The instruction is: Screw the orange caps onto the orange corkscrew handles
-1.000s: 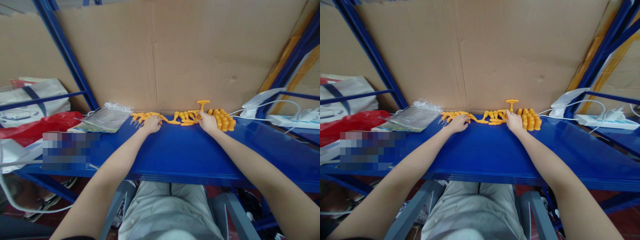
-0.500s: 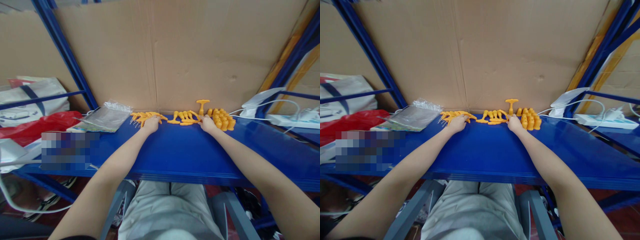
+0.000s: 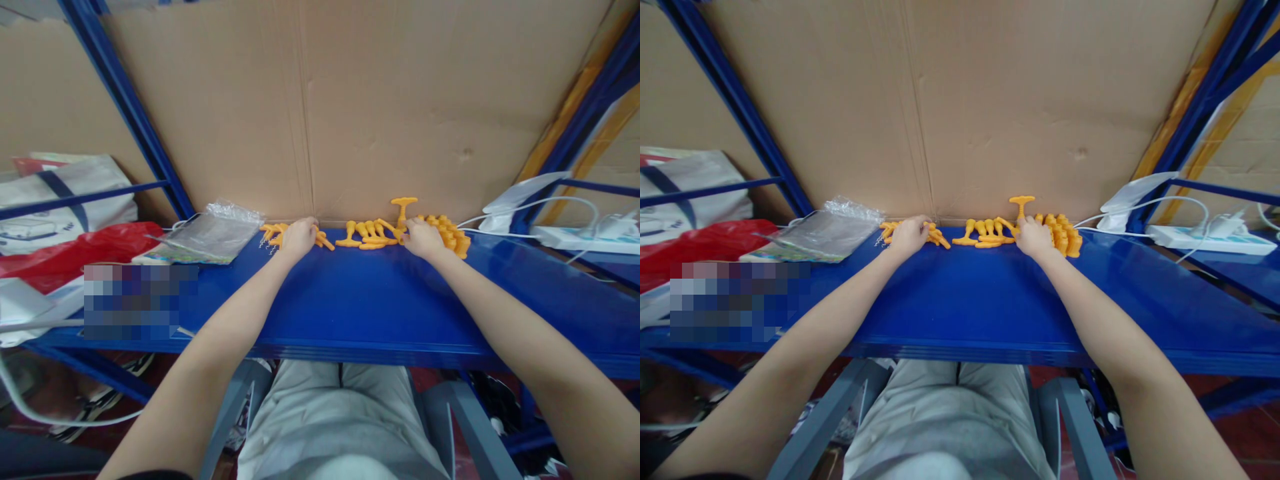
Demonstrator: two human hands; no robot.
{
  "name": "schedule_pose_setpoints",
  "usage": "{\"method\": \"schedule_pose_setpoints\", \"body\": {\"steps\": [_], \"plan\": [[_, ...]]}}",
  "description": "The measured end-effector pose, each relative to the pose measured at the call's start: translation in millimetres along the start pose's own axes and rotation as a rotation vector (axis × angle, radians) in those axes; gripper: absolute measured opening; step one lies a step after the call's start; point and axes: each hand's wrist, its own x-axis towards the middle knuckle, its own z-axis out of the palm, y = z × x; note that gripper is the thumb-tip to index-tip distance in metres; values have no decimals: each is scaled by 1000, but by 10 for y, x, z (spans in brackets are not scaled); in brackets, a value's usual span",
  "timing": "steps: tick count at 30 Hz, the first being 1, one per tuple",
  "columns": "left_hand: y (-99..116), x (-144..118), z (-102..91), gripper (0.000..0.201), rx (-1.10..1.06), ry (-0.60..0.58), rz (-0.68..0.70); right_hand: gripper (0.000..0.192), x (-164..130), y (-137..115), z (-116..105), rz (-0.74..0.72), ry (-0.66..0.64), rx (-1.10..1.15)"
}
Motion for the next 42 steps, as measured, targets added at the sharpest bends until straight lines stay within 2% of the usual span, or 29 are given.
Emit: {"method": "schedule_pose_setpoints", "body": {"steps": [5,9,13,16,19,23,27,30,34,39,42], "plan": [[83,-20,-58,28,-78,48,4,32,22,152,-267,134,-2,-158],[142,-26,-64,32,-181,44,9,30,59,288,-275,196,-70,-168],[147,-3,-1,28,-327,58,31,36,78,323,-217,224,-173,-169],[131,34,94,18,-440,42,48,39,109,344,-159,164,-215,-191],[121,60,182,6,-512,-24,60,29,155,377,-93,13,-247,-196],[105,54,253,7,-506,-113,90,17,173,339,-47,-85,-297,-62],[49,39,331,12,-378,-226,186,11,101,177,-39,-151,-362,221],[-8,27,402,14,-284,-222,264,13,36,58,-4,-187,-442,434],[-38,4,443,22,-204,-168,354,17,-7,-34,70,-194,-401,485],[32,-28,368,25,-150,-103,384,15,-33,-152,94,-275,-285,294],[92,-65,296,33,-164,-105,368,10,-54,-233,70,-320,-201,197]]}}
